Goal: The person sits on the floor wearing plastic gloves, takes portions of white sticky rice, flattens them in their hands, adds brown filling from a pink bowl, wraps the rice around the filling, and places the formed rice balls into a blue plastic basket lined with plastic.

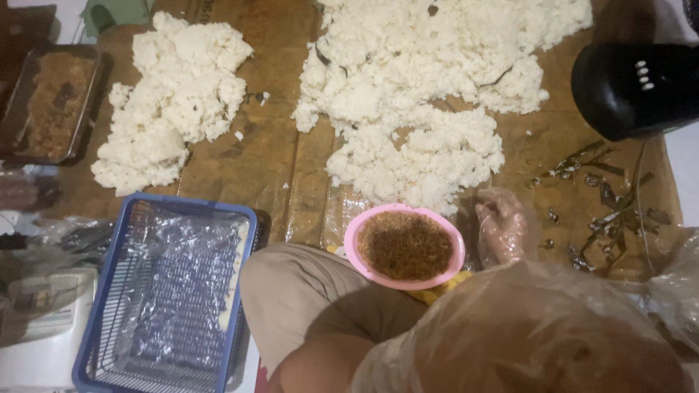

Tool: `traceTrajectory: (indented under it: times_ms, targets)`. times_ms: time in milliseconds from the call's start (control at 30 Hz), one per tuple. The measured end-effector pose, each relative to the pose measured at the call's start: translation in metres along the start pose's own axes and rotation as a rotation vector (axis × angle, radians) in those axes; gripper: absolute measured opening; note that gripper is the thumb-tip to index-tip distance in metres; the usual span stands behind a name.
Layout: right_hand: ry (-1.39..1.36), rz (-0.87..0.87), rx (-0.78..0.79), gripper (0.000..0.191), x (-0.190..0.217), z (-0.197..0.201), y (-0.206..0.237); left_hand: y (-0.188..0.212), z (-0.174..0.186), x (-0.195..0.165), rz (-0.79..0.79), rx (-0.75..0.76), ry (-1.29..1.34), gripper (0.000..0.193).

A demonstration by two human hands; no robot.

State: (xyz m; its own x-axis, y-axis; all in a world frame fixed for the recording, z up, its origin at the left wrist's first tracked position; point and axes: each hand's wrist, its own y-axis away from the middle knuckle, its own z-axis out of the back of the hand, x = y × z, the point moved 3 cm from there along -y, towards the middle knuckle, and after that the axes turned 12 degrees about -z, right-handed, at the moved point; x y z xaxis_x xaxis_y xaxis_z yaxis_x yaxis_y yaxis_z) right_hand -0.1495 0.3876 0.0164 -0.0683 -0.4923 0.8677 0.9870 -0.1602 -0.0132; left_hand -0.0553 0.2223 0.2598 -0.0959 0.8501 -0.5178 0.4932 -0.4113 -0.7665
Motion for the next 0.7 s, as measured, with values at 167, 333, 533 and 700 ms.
traceTrajectory:
  times_ms: [167, 333, 533, 700]
  targets:
    - [0.109, -0.036, 0.071, 0.025, -0.085, -0.012, -0.035, 0.003, -0.007, 0.003, 0.003, -0.009, 0.001, 0.019]
    - [0.480, -0.139, 0.074, 0.033, -0.129, -0.029, -0.085, 0.036, 0.013, -0.001, 0.035, -0.093, -0.083, 0.019]
    - [0.623, -0.391, 0.162, 0.094, -0.100, -0.068, -0.156, 0.135, 0.103, -0.024, 0.321, -0.719, -0.423, 0.018]
    - [0.954, -0.285, 0.251, 0.105, -0.089, -0.098, -0.153, 0.189, 0.217, -0.004, 0.236, -1.091, -0.641, 0.019]
